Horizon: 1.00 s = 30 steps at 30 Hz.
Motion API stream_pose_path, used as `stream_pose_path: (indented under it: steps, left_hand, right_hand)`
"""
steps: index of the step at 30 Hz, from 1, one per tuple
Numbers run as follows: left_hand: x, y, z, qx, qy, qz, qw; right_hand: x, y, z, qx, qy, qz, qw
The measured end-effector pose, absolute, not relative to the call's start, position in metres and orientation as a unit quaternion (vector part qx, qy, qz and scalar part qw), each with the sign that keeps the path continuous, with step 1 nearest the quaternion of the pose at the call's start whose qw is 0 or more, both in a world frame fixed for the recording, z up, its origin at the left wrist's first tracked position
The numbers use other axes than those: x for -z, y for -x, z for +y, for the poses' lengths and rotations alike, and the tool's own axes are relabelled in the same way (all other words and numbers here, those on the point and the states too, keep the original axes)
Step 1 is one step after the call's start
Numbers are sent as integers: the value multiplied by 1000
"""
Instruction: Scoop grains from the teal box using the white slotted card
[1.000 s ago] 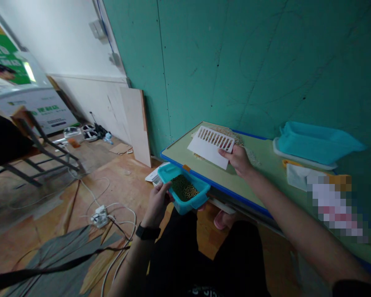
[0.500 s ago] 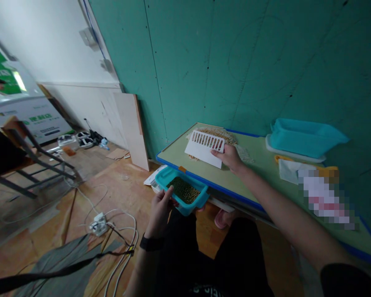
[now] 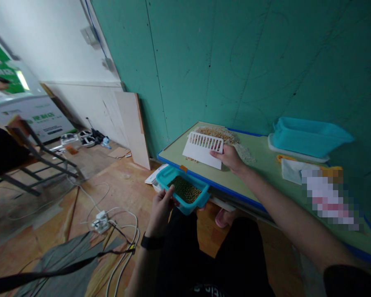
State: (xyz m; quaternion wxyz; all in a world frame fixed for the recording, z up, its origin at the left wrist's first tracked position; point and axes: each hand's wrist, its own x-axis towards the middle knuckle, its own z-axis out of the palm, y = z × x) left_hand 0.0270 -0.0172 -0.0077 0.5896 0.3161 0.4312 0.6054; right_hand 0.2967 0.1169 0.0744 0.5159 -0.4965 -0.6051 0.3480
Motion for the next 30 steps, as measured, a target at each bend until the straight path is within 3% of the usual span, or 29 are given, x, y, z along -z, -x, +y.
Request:
stream_pose_path:
  steps: [30]
  left_hand:
    - [-1, -25, -15, -592, -344, 441, 580]
  right_hand:
    - [-82, -288, 104, -389, 457, -623, 501]
